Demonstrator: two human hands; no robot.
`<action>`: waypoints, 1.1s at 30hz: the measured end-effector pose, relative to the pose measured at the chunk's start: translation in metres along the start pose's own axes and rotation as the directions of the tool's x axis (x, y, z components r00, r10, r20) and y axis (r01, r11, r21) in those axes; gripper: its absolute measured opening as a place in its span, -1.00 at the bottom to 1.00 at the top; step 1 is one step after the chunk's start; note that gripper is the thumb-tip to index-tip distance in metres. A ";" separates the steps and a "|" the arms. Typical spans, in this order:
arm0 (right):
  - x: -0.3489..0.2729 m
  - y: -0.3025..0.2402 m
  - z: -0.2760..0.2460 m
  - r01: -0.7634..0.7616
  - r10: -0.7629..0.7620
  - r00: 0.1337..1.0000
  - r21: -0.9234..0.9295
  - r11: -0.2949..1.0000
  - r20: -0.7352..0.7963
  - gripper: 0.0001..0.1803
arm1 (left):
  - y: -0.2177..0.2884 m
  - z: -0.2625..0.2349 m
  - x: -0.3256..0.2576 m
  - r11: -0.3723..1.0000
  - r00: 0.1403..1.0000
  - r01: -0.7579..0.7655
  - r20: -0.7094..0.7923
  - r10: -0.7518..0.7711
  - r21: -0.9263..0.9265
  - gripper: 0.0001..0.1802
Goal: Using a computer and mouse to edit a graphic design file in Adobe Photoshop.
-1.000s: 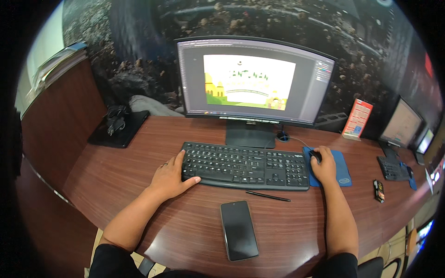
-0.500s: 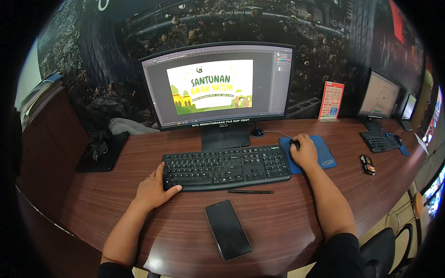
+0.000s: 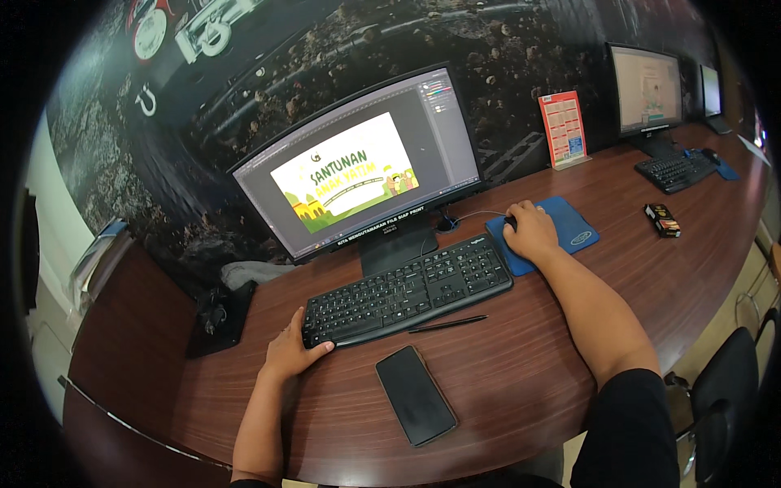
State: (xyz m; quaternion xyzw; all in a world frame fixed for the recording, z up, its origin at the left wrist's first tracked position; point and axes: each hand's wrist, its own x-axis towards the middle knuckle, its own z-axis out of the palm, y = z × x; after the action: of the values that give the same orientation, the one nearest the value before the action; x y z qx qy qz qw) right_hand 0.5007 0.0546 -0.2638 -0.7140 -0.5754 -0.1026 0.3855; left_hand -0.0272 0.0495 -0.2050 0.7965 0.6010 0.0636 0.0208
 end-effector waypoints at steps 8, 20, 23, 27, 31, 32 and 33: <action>-0.001 -0.001 0.003 0.009 -0.009 1.000 0.027 1.000 0.004 -0.69 | -0.003 0.009 -0.006 0.999 1.000 0.018 -0.007 -0.018 0.037 0.24; 0.001 0.002 0.003 0.001 -0.003 0.997 0.019 1.000 0.074 -0.64 | -0.011 0.030 -0.004 0.975 0.993 -0.026 -0.119 0.000 -0.219 0.20; 0.003 -0.001 0.002 0.006 -0.009 0.999 0.065 0.998 0.053 -0.63 | -0.009 0.033 -0.003 0.972 0.991 -0.015 -0.134 -0.017 -0.236 0.21; 0.003 -0.002 0.005 0.045 -0.045 0.999 0.075 0.996 -0.007 -0.64 | -0.007 0.027 -0.004 0.979 0.995 -0.005 -0.101 -0.016 -0.206 0.21; 0.002 0.000 0.005 0.038 -0.039 0.998 0.019 0.999 0.055 -0.67 | -0.009 0.028 -0.003 0.979 0.994 -0.017 -0.112 -0.006 -0.204 0.17; 0.002 0.002 0.006 0.038 -0.039 0.998 0.011 0.999 0.051 -0.68 | -0.011 0.029 -0.002 0.981 0.993 -0.040 -0.119 0.017 -0.189 0.16; 0.002 0.003 0.007 0.038 -0.038 0.998 0.004 0.999 0.047 -0.68 | -0.012 0.029 -0.002 0.983 0.991 -0.063 -0.126 0.041 -0.173 0.14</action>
State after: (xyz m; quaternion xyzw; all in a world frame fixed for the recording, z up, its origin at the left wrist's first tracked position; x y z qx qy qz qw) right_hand 0.5023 0.0607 -0.2681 -0.7044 -0.5979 -0.0922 0.3712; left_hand -0.0355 0.0519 -0.2354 0.8016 0.5720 0.1658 0.0529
